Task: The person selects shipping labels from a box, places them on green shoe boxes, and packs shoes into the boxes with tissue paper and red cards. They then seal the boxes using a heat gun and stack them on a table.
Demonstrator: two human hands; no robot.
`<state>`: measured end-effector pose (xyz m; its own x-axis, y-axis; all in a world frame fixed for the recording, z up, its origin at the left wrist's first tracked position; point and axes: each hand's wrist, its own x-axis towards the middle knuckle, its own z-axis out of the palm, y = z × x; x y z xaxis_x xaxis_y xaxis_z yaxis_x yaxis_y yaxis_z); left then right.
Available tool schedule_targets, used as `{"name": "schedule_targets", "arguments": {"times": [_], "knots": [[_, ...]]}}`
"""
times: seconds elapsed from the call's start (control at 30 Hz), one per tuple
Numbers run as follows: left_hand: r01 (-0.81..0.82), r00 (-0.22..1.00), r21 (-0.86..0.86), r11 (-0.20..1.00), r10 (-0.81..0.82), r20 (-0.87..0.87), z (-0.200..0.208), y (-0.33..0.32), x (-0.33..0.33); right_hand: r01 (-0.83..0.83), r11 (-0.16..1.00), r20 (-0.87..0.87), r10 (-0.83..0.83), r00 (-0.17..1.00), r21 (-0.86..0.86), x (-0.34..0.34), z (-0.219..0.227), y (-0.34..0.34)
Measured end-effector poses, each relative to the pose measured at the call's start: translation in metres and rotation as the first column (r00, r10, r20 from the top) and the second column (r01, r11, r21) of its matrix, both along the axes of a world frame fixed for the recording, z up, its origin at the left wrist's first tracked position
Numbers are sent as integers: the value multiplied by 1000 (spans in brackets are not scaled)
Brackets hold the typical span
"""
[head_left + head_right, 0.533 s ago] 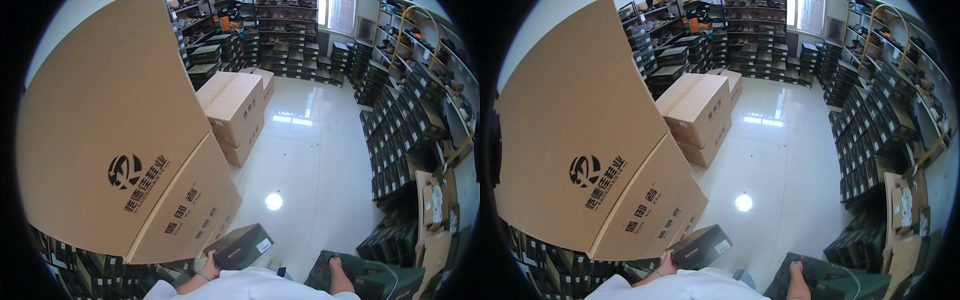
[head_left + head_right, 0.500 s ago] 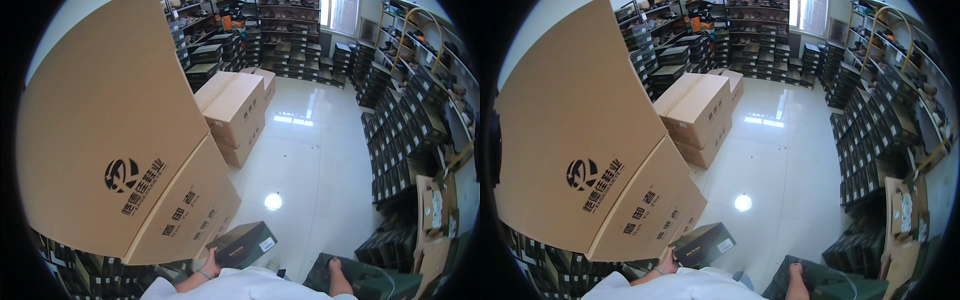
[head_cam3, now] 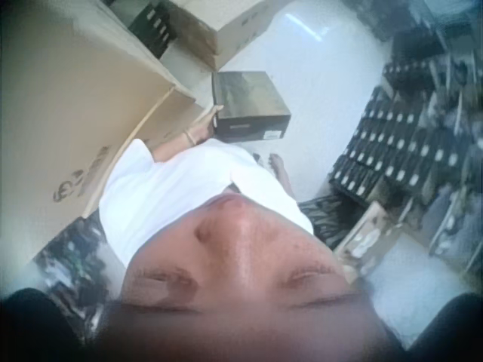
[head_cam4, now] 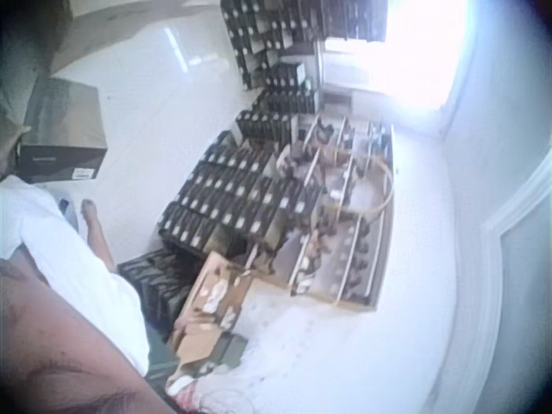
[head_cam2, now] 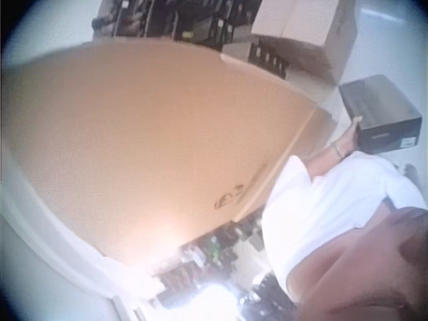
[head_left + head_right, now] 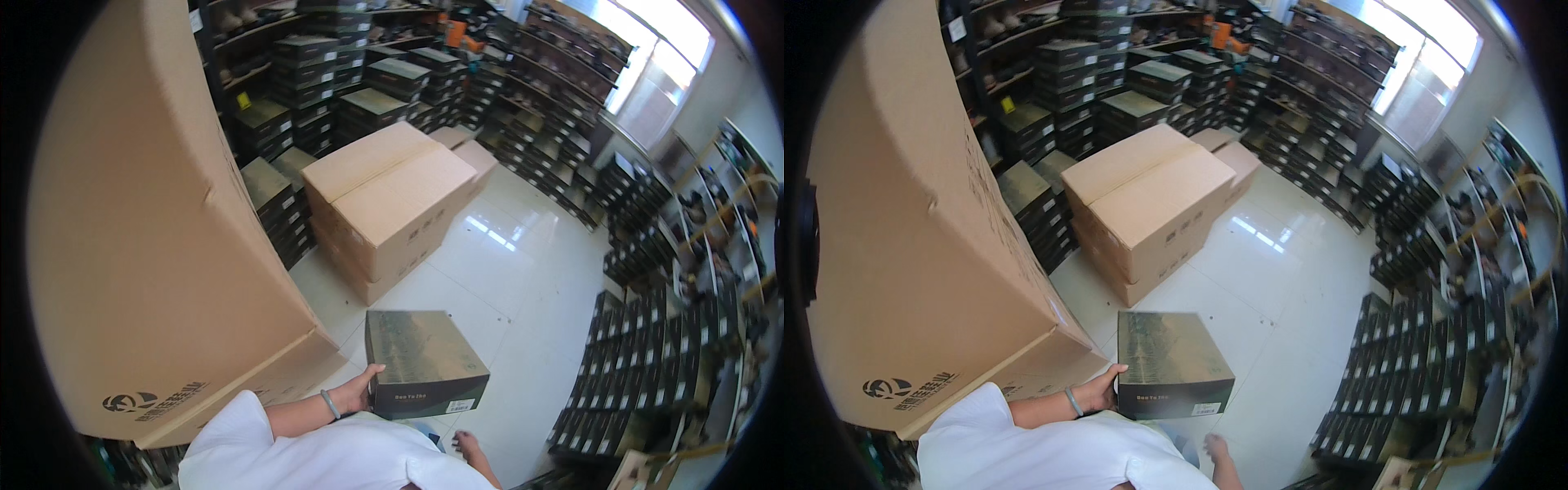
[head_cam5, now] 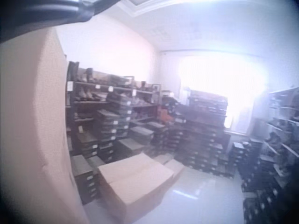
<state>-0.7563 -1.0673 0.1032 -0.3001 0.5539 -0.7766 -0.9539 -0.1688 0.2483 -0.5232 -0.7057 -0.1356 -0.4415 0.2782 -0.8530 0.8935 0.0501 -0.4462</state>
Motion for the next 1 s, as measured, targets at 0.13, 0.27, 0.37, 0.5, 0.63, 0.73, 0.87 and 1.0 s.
{"name": "schedule_targets", "arguments": {"times": [0.13, 0.27, 0.37, 0.5, 0.63, 0.73, 0.87, 1.0], "knots": [[-123, 957, -37, 992, 109, -267, 20, 22, -66, 170, 978, -299, -127, 946, 121, -161, 45, 60], [-269, 880, 33, 963, 259, -397, 14, 49, -135, 124, 991, -324, -131, 937, -43, -307, 92, 79], [-392, 799, 77, 917, 381, -466, 5, 69, -191, 58, 956, -372, -167, 913, -287, -417, 106, 75], [-588, 692, 104, 802, 565, -450, 10, 80, -248, -186, 866, -409, -24, 912, -464, -560, 161, 52], [-698, 579, 169, 696, 687, -439, -13, 71, -320, -235, 572, -303, -24, 953, -785, -696, 146, 62], [-763, 489, 149, 629, 713, -503, -24, 52, -372, -359, 626, -417, 59, 907, -693, -777, 181, 14], [-799, 409, 123, 588, 683, -605, -48, 11, -437, -449, 735, -527, 146, 837, -508, -844, 166, -47], [-789, 425, 43, 613, 594, -683, -99, -38, -501, -454, 781, -534, 185, 825, -429, -898, 135, -97]]}}
